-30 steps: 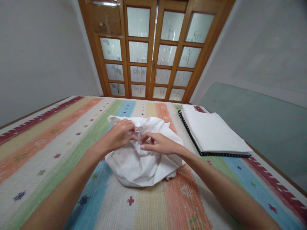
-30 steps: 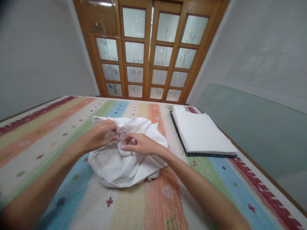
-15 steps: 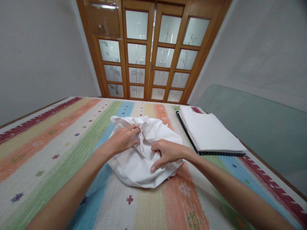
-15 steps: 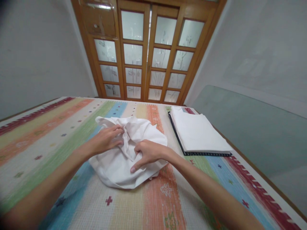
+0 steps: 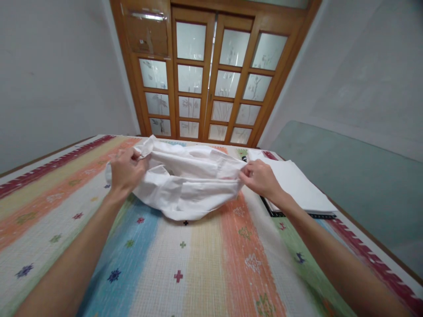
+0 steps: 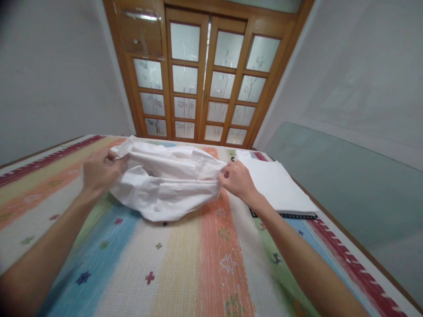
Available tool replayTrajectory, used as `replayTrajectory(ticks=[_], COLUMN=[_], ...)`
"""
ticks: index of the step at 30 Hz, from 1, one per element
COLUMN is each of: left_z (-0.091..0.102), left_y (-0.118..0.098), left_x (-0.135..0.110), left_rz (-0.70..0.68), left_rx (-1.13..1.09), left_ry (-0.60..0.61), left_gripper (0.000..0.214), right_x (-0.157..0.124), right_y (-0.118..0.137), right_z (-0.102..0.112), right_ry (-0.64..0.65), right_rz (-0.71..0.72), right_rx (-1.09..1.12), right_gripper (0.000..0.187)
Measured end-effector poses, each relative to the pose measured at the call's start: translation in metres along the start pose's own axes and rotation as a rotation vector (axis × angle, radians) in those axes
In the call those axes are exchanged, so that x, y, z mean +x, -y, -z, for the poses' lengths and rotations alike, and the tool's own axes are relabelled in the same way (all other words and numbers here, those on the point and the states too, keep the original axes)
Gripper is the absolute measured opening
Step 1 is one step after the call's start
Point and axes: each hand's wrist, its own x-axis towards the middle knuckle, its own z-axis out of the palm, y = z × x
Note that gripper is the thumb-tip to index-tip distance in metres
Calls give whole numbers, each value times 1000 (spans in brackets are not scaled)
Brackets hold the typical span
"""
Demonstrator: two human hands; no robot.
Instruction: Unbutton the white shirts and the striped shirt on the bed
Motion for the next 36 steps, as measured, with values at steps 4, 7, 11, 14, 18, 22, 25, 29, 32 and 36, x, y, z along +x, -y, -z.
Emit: replayTrajectory(ticks=[4,7,11,14,18,22,25,29,32,36], left_z=[8,8,9,14,21,23,21,18,16,11], left_y=[-4,-18,-35,-45,-61,-71,-71,-71,-73,-73], left_x=[1,-2,-8,-14,-21,-23,-23,-25,-28,-31], left_rz=[-133,-222,-317,-405,-480,-494,-513,-553,-553,-517], left_rx=[-25,-63,-65,-65,-77,-96,-161,-160,-149,-217], left_ry=[98,250,352,404,471,517,538,538,531,473], left_gripper=[20,18,17,21,24,24,25,24,23,24], right_x=[-10,-8,12,28,38,40,40,39,38,37], right_y=[1,19,53,80,113,128,128,127,127,125], right_z=[-19,-28,-27,-24,-28,-36,-38,-39,-41,-48], right_ry=[445,457,185,105,111,129,202,266,236,174], right_rz=[1,41,36,43,139,120,93,43,56,24], right_rx=[-12,146,438,673,807,748,740,786,788,845], right_gripper=[35,35,28,26,28,26,22,21,27,32])
